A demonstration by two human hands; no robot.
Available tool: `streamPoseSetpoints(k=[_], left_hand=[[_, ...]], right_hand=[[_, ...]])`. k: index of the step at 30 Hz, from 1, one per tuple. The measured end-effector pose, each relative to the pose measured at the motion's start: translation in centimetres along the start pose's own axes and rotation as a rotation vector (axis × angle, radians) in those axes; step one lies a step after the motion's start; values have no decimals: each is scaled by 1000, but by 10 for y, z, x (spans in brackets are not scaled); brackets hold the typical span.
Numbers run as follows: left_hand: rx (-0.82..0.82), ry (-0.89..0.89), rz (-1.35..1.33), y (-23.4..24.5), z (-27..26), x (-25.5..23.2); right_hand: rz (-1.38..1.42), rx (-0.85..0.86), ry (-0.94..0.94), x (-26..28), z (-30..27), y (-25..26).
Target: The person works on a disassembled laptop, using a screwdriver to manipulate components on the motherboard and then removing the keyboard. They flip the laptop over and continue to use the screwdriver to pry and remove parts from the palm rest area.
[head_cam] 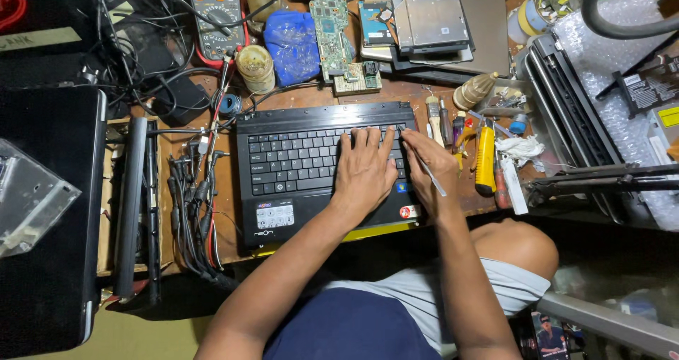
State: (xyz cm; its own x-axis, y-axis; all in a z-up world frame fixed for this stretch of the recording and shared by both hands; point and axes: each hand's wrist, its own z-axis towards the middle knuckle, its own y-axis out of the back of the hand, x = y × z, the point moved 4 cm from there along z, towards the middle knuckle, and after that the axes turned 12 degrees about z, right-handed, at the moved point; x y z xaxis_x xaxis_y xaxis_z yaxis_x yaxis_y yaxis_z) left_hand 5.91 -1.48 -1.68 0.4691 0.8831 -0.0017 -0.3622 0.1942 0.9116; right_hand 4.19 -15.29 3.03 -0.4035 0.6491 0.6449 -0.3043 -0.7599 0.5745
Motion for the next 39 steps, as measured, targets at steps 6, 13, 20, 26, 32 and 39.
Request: streamPoseSetpoints(k=[6, 13, 20, 26, 32, 39], left_hand=[[-18, 1, -12, -1, -1, 0], [-43, 8, -30, -2, -4, 1], [-34, 6, -39, -4, -4, 2], [-28, 2, -31, 0, -5, 1], [-2, 9, -39, 2, -6, 3], [18, 32, -83, 8, -7, 3]], right_hand=[[75, 134, 65, -1, 13, 12], [105, 188, 122, -22, 14, 11], [120, 210, 177, -16, 20, 15], [107, 215, 181, -15, 22, 15], [62, 252, 234, -13, 27, 19], [-20, 268, 318, -8, 27, 13]])
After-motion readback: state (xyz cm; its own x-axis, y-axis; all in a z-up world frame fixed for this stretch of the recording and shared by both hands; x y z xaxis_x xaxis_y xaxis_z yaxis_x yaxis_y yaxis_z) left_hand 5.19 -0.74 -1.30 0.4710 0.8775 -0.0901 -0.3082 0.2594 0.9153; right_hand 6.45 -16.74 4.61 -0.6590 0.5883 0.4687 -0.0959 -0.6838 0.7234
